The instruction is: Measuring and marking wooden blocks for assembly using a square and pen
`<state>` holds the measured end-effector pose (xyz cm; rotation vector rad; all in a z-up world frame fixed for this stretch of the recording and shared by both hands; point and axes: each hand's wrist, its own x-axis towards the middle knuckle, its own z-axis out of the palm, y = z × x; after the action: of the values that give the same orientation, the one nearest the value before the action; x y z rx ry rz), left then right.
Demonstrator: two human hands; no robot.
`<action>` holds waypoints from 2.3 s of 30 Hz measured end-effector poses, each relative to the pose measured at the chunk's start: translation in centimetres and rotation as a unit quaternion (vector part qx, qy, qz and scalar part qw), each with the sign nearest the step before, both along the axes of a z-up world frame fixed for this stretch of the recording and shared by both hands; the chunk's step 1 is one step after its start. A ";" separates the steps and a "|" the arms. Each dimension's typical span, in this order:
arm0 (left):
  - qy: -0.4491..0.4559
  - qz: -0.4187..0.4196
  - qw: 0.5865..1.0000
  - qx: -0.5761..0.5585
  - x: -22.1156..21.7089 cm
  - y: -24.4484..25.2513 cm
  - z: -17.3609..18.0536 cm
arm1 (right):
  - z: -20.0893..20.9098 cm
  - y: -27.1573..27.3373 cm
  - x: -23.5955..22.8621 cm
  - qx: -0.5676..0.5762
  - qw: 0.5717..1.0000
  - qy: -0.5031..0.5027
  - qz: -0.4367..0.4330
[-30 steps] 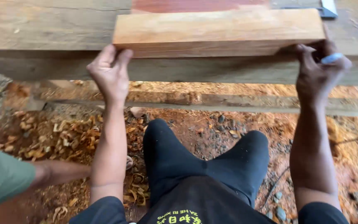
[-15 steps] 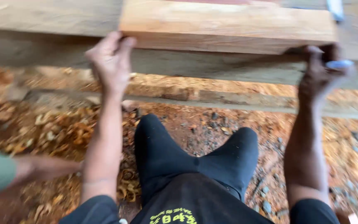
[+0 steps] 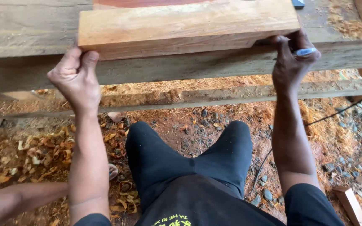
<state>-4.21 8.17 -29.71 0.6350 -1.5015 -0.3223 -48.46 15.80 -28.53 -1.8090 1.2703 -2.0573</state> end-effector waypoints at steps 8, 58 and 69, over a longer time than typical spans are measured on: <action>0.008 0.027 0.999 -0.015 -0.1 -1.0 -0.8 | -1.7 0.4 -0.8 0.029 0.999 -0.005 -0.038; 0.046 0.007 0.999 0.002 -0.3 -1.4 -2.1 | -7.7 -2.5 -9.1 0.005 0.822 0.459 -0.337; 0.025 0.031 0.999 -0.013 -0.4 -1.3 -1.8 | -9.0 -3.3 -11.2 0.002 0.707 0.541 -0.456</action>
<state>-4.61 6.87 -31.47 0.6475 -1.4328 -0.2687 -59.62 12.52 -37.55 -2.8701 2.8963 -0.8838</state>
